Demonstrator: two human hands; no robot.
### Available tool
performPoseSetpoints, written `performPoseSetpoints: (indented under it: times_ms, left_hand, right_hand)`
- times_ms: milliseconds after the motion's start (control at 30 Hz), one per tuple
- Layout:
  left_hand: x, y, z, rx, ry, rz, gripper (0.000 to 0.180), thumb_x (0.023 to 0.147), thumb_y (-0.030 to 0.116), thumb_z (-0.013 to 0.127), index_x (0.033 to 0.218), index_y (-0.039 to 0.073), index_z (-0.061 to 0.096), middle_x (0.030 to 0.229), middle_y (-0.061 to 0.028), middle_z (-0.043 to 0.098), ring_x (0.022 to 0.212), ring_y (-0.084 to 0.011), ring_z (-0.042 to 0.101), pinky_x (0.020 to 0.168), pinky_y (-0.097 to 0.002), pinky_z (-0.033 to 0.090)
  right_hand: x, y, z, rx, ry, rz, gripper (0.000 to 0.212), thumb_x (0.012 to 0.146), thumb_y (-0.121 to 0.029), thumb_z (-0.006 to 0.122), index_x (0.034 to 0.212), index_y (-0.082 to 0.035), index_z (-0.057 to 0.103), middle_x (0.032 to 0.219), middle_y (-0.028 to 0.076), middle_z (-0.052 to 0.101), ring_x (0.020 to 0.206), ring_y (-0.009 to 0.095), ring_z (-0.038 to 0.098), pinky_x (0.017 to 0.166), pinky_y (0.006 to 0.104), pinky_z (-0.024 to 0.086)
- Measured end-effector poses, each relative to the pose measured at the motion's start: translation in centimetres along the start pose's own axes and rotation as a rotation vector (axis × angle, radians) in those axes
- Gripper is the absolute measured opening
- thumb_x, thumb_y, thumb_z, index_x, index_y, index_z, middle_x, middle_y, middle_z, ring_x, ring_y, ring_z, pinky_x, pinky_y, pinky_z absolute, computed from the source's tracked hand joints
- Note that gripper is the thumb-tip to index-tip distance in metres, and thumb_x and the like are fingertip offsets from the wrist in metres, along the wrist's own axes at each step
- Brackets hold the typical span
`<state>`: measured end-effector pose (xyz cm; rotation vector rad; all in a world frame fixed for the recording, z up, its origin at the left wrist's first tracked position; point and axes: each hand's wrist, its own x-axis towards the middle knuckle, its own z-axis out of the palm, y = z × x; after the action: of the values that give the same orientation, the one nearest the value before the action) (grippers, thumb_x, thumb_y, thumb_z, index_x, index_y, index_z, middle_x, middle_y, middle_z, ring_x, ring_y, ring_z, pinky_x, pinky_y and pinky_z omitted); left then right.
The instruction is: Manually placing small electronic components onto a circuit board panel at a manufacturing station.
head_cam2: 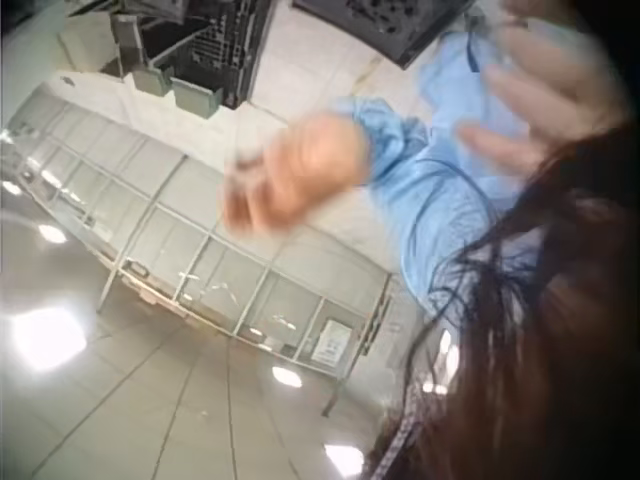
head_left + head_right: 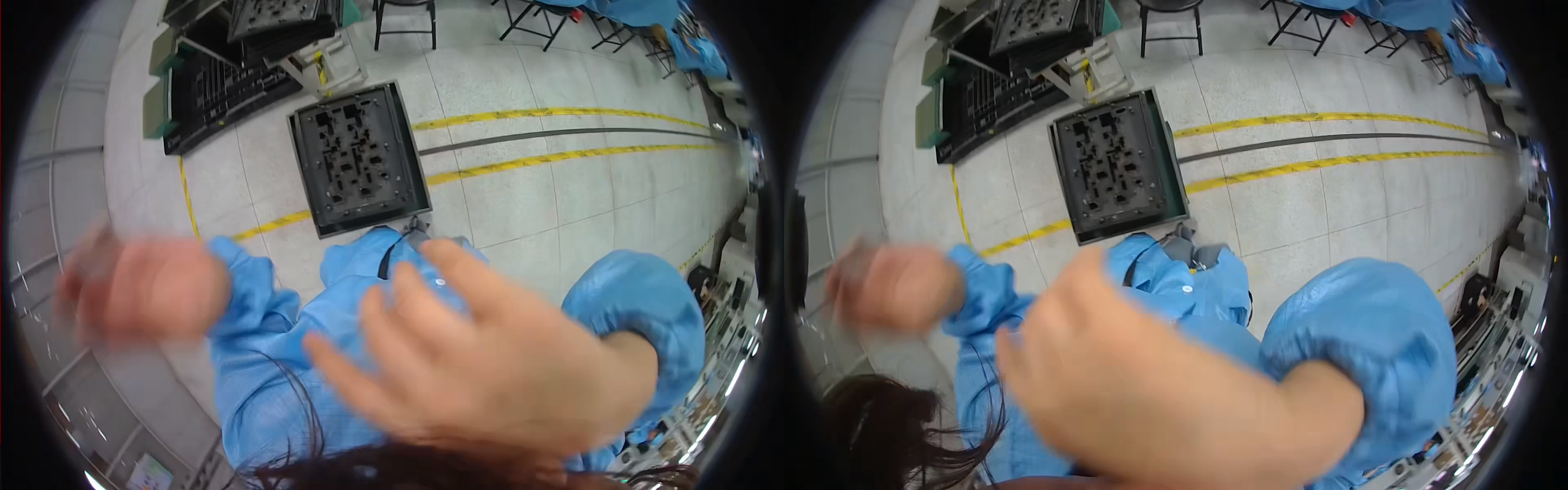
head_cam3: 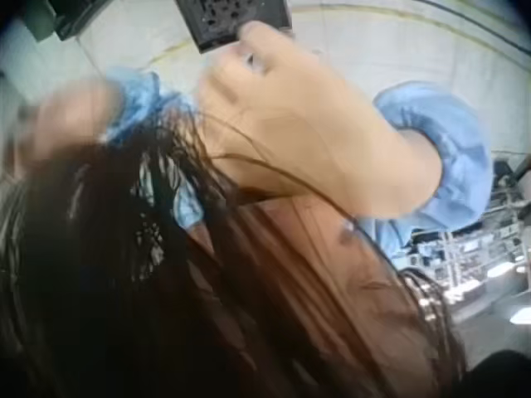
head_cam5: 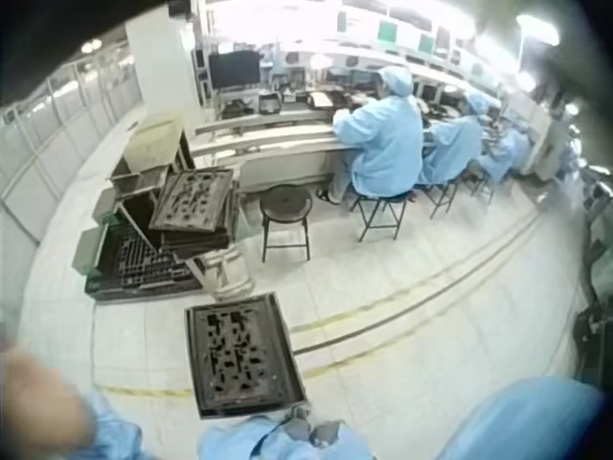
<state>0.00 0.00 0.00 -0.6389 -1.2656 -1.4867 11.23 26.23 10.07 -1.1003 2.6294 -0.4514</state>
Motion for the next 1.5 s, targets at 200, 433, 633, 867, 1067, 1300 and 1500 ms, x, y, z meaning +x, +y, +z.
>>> performPoseSetpoints:
  times_ms: [200, 433, 633, 867, 1067, 1300, 1500]
  left_hand:
    - [-28.4, -7.3, -9.4, 0.837, 0.093, -1.582, 0.062, 0.091, 0.034, 0.063, 0.138, -0.003, 0.046, 0.139, -0.0164, 0.051, 0.128, -0.0287, 0.047, 0.102, -0.0381, 0.041]
    - [-49.3, -4.8, -9.8, 0.276, 0.924, -2.052, 0.074, 0.08, 0.06, 0.067, 0.137, 0.016, 0.048, 0.121, -0.0095, 0.053, 0.11, -0.0298, 0.05, 0.098, -0.0472, 0.038]
    - [-50.6, -8.5, -3.0, 0.025, 1.251, -1.621, 0.059, 0.087, 0.041, 0.068, 0.132, 0.005, 0.056, 0.132, -0.0089, 0.06, 0.121, -0.0256, 0.054, 0.105, -0.0395, 0.037]
    - [-52.7, -9.2, -3.9, 0.051, 1.427, -1.476, 0.044, 0.091, 0.034, 0.064, 0.12, 0.001, 0.063, 0.119, -0.0091, 0.066, 0.109, -0.0233, 0.062, 0.1, -0.0364, 0.046]
    - [-54.7, -6.1, -3.6, 0.137, 1.5, -1.439, 0.035, 0.089, 0.027, 0.061, 0.112, 0.001, 0.065, 0.113, -0.0097, 0.068, 0.103, -0.0246, 0.064, 0.094, -0.037, 0.049]
    - [-46.2, -5.6, -3.7, 0.169, 1.456, -1.58, 0.043, 0.088, 0.035, 0.061, 0.114, 0.001, 0.064, 0.11, -0.012, 0.07, 0.098, -0.028, 0.067, 0.092, -0.0383, 0.051]
    - [-38.1, -5.7, 3.4, 0.132, 1.449, -1.443, 0.048, 0.087, 0.032, 0.058, 0.122, -0.001, 0.06, 0.116, -0.0135, 0.067, 0.104, -0.0301, 0.065, 0.096, -0.0423, 0.052]
  right_hand:
    - [0.0, 12.9, -5.2, 0.114, 0.022, -0.198, 0.058, 0.082, -0.009, 0.06, 0.139, -0.017, 0.053, 0.132, 0.012, 0.047, 0.119, 0.026, 0.054, 0.107, 0.0462, 0.043]
    - [17.5, 39.1, 15.5, 0.574, -0.096, -0.134, 0.042, 0.093, -0.027, 0.063, 0.128, -0.003, 0.058, 0.126, 0.016, 0.062, 0.117, 0.033, 0.057, 0.1, 0.0393, 0.045]
    - [33.2, 48.2, 38.3, 0.497, -0.429, 0.227, 0.082, 0.094, -0.067, 0.044, 0.139, 0.001, 0.047, 0.143, 0.025, 0.048, 0.135, 0.036, 0.044, 0.111, 0.0423, 0.034]
    - [36.4, 49.7, 43.3, 1.168, -0.732, 0.392, 0.093, 0.089, -0.068, 0.052, 0.144, 0.006, 0.04, 0.15, 0.018, 0.042, 0.14, 0.028, 0.037, 0.117, 0.0373, 0.024]
    - [35.7, 46.5, 39.9, 0.786, -0.733, 0.377, 0.099, 0.085, -0.071, 0.055, 0.149, 0.002, 0.033, 0.154, 0.024, 0.033, 0.145, 0.034, 0.029, 0.119, 0.0405, 0.02]
    - [35.5, 45.9, 36.5, 1.113, -0.712, 0.458, 0.091, 0.076, -0.049, 0.079, 0.14, 0.004, 0.042, 0.127, 0.019, 0.052, 0.118, 0.027, 0.052, 0.102, 0.0347, 0.039]
    - [34.5, 45.0, 26.7, 1.174, -0.619, 0.421, 0.081, 0.077, -0.041, 0.082, 0.137, 0.002, 0.048, 0.112, 0.012, 0.059, 0.104, 0.02, 0.056, 0.091, 0.03, 0.044]
